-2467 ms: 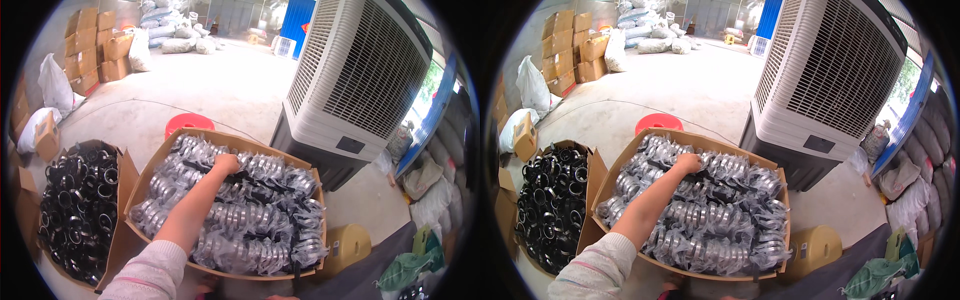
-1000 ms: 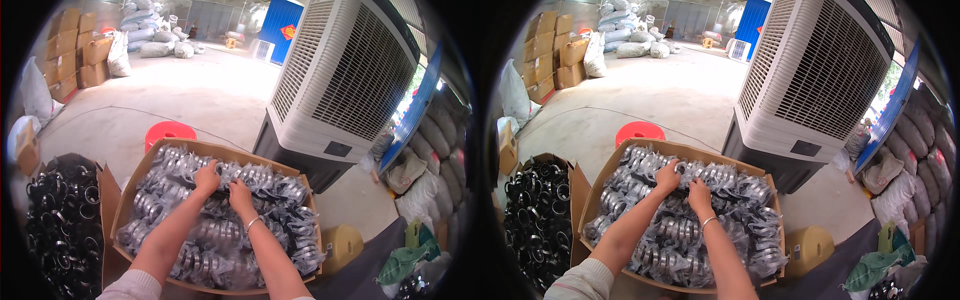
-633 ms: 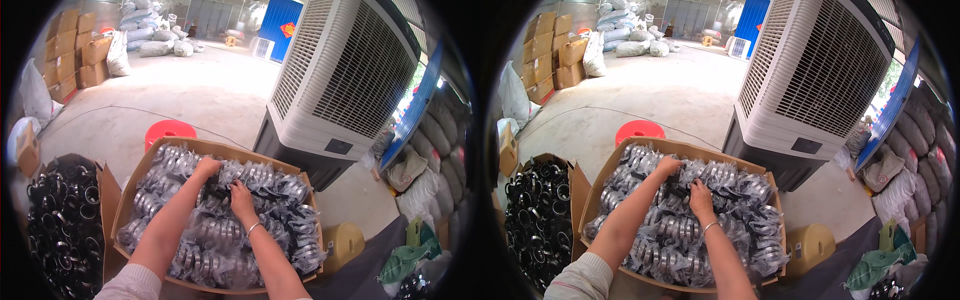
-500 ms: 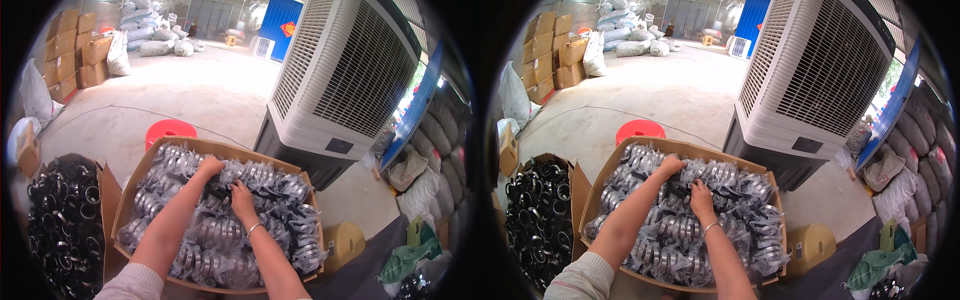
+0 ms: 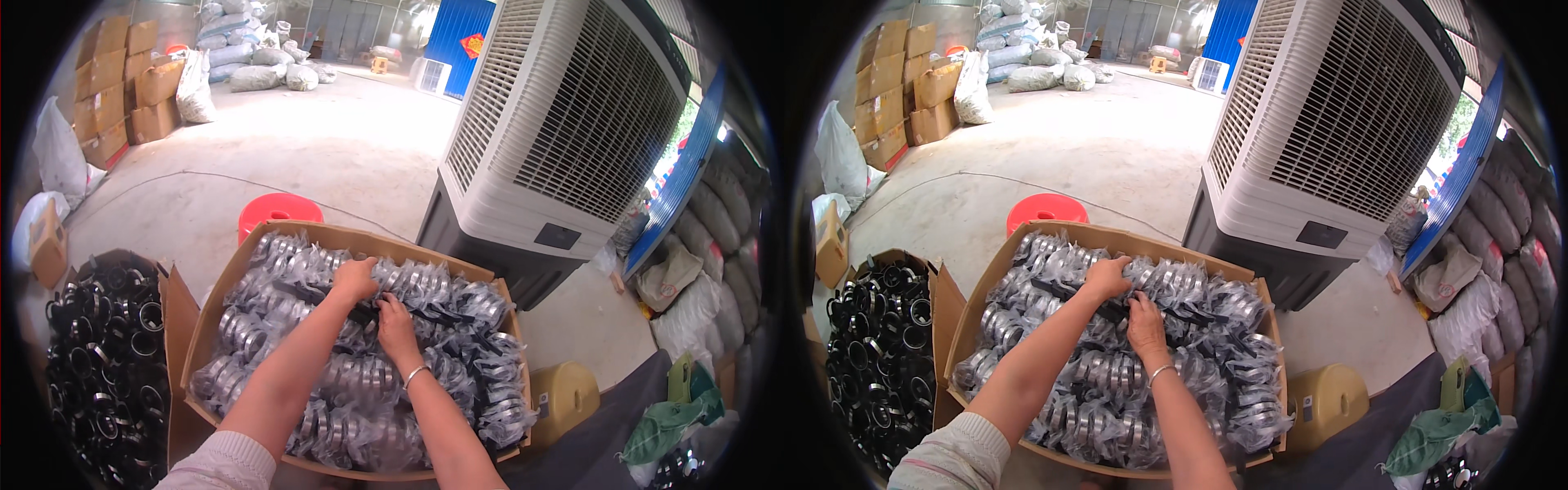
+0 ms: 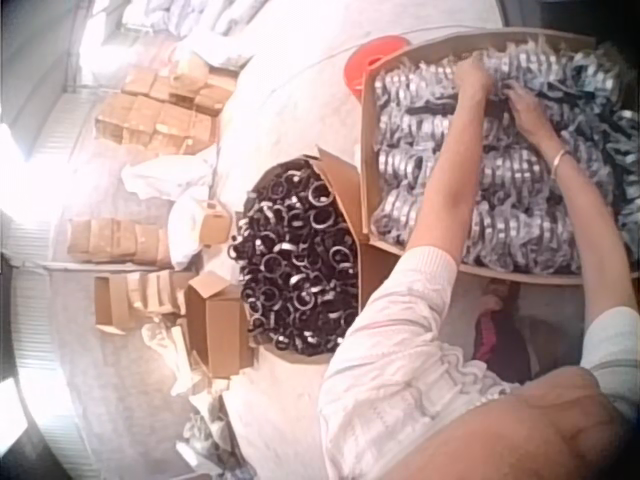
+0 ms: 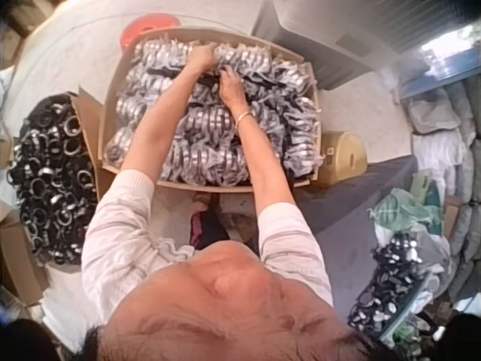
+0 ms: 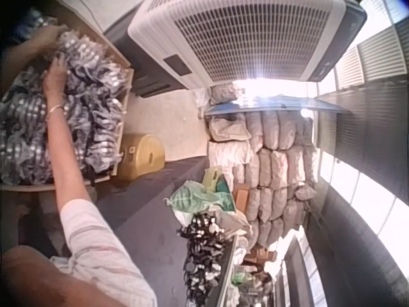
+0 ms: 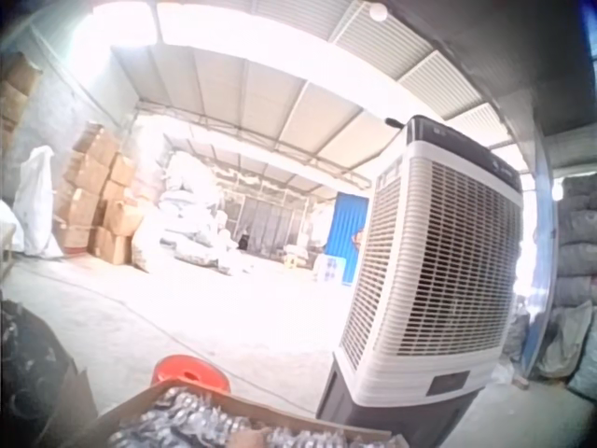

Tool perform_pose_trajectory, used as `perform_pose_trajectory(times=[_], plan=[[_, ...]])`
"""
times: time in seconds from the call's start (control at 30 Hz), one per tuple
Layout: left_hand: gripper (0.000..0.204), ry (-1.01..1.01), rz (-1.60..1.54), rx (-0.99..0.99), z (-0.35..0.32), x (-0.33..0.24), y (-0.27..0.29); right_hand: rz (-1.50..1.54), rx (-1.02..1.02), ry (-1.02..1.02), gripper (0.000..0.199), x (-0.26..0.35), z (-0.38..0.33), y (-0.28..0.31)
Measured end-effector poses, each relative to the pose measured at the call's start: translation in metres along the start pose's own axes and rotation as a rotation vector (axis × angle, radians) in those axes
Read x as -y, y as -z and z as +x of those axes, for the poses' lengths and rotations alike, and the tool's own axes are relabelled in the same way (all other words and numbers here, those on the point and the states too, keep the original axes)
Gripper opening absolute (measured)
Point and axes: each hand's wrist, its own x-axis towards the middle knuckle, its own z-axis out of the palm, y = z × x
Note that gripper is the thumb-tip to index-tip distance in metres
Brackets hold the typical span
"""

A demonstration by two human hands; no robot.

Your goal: Inspecting and organizing black plastic rings in a cardboard box.

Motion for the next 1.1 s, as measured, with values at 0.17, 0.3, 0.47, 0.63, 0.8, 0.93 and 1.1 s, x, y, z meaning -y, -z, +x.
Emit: perform_pose_trajectory(times=[0.17, 0.3, 0.47, 0.63, 0.8, 0.93, 1.1], plan=[[0.04, -0.078, 0.083, 0.014, 0.008, 0.006, -0.009, -0.045, -0.031, -0.001, 0.024, 0.006, -0.002, -0.001], [0.03, -0.043, 0.07, 0.018, 0.01, 0.002, -0.014, -0.142, -0.028, 0.001, 0.026, 0.008, -0.002, 0.0], [0.032, -0.064, 0.125, 0.018, 0.02, 0.004, -0.018, -0.142, -0.001, 0.03, 0.027, 0.003, 0.0, -0.005], [0.039, 0.018, 0.194, 0.041, 0.027, 0.01, -0.024, -0.169, 0.028, 0.054, 0.024, 0.004, -0.001, -0.005], [0.038, 0.071, 0.157, -0.029, 0.021, 0.001, -0.021, -0.158, 0.018, 0.059, 0.022, 0.004, -0.002, -0.005], [0.031, 0.073, 0.182, 0.003, 0.02, -0.005, -0.015, -0.17, 0.012, 0.076, 0.022, 0.005, -0.003, -0.003], [0.03, 0.031, 0.172, -0.101, 0.015, -0.002, -0.022, -0.193, 0.032, 0.068, 0.021, 0.01, 0.0, 0.0]])
